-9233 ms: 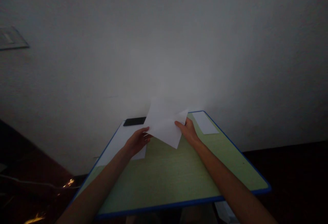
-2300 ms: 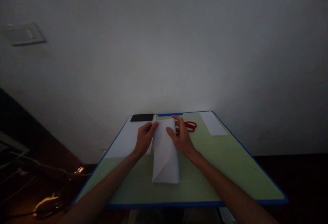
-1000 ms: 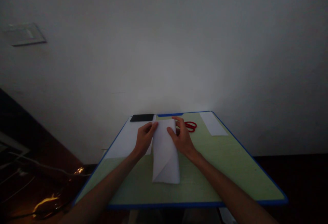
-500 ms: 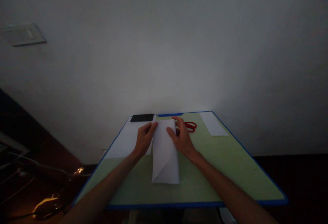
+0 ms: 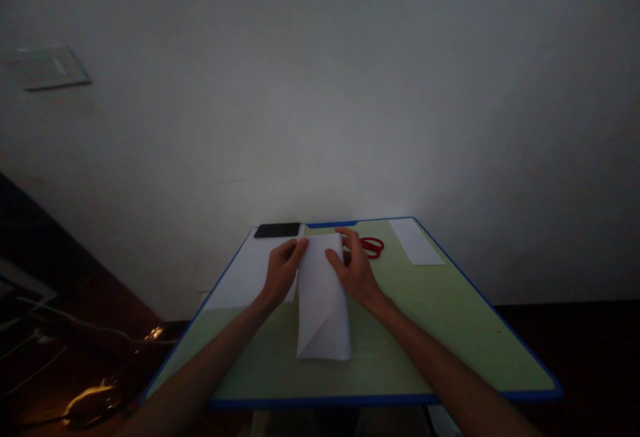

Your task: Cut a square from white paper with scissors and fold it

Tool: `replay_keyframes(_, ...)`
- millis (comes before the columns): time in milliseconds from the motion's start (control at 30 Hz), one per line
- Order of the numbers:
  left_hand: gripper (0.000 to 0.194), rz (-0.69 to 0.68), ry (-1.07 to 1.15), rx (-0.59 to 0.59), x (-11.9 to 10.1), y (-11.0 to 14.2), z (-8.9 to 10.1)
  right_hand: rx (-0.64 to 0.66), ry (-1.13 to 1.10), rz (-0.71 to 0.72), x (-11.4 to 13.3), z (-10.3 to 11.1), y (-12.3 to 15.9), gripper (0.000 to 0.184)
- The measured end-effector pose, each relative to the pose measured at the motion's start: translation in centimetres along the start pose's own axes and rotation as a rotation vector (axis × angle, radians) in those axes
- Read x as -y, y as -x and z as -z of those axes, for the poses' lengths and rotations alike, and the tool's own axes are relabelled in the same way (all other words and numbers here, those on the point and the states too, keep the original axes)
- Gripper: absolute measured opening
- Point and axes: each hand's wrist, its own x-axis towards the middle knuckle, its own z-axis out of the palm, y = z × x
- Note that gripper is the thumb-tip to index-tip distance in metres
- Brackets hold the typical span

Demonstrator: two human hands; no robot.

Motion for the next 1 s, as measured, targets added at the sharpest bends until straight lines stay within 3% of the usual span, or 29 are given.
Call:
replay_keyframes(233, 0.048, -0.003, -0.029, -0.012, -0.4, 0.0, -0.1, -0.007, -0.013, -0.009, -0.1, 0.0, -0.1, 0.048)
replay_keyframes(467, 0.047, -0.023, -0.098, 0.007, -0.2, 0.0, -0.2, -0.143, 0.042, -0.004, 0.1, 0.9, -1.2, 0.029)
replay_keyframes(633, 0.046, -0.031, -0.126, -0.024, -0.3, -0.1, -0.1, -0.125, -0.108, -0.111, 0.6, 1.2, -1.6, 0.040)
replay_keyframes(833, 0.048, -0.009, -0.110, -0.019, -0.1, -0.3, 0.1, -0.140, -0.130, -0.161, 1.0, 1.5, -1.8, 0.047)
replay_keyframes(1000, 0.050, -0.002, -0.098, 0.024, 0.1, -0.1, -0.1, -0.034, -0.151, -0.278, 0.2, 2.1, -2.4, 0.048)
